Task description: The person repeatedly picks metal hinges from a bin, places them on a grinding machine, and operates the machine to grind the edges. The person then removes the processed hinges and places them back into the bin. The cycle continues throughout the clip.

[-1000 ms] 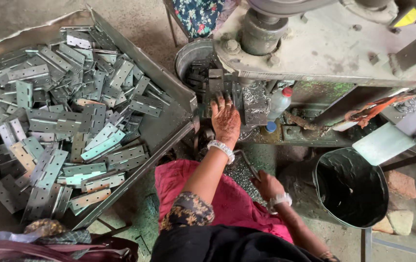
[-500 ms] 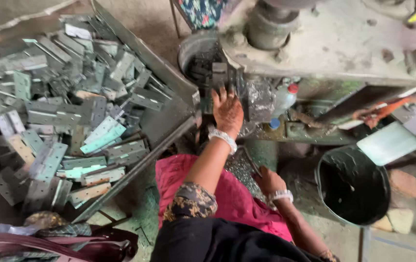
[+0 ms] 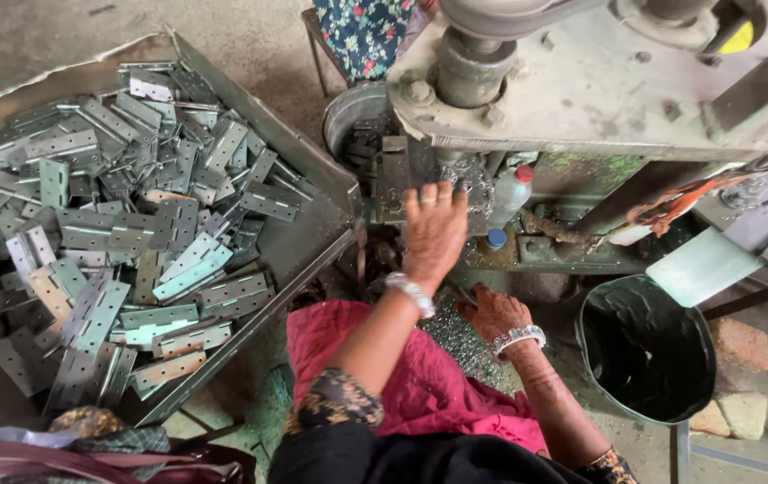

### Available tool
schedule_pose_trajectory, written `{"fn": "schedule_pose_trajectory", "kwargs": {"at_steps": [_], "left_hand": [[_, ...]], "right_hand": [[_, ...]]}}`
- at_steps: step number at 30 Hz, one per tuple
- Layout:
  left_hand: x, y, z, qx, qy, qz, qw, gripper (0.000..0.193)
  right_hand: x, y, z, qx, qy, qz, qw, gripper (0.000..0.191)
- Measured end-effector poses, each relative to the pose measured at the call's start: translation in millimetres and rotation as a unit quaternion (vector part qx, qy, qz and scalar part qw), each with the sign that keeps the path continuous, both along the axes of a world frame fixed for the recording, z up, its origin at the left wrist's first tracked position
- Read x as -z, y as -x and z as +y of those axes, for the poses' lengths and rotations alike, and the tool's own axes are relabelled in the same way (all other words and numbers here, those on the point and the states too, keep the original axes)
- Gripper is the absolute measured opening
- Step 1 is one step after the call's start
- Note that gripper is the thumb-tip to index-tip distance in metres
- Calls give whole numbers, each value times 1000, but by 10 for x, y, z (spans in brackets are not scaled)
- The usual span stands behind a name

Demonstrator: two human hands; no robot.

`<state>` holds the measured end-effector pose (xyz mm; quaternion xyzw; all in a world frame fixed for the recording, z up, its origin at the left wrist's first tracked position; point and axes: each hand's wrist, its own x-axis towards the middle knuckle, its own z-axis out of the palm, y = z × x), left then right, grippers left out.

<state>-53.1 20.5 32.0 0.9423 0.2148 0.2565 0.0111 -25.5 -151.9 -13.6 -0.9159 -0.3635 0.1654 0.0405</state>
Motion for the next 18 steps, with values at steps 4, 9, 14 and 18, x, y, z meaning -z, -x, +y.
{"fn": "schedule_pose_trajectory", "kwargs": {"at_steps": [4,9,14,18], "left_hand": [[106,-211,-56,-90,74,104,988,28],[566,336,56,-60,-29,-64,996,51],[532,138,150,-72,35,127,989,33],[447,-83,144,-105,3,125,987,35]], "right_hand": [[-89,99,-39,-8,5,-3,1000,48],[-251,32,72,-28,45,-8,999,51],[-170,-91,120,-74,52,-56,994,52],[237,38,-81,-30,68,-19,997,53]]}}
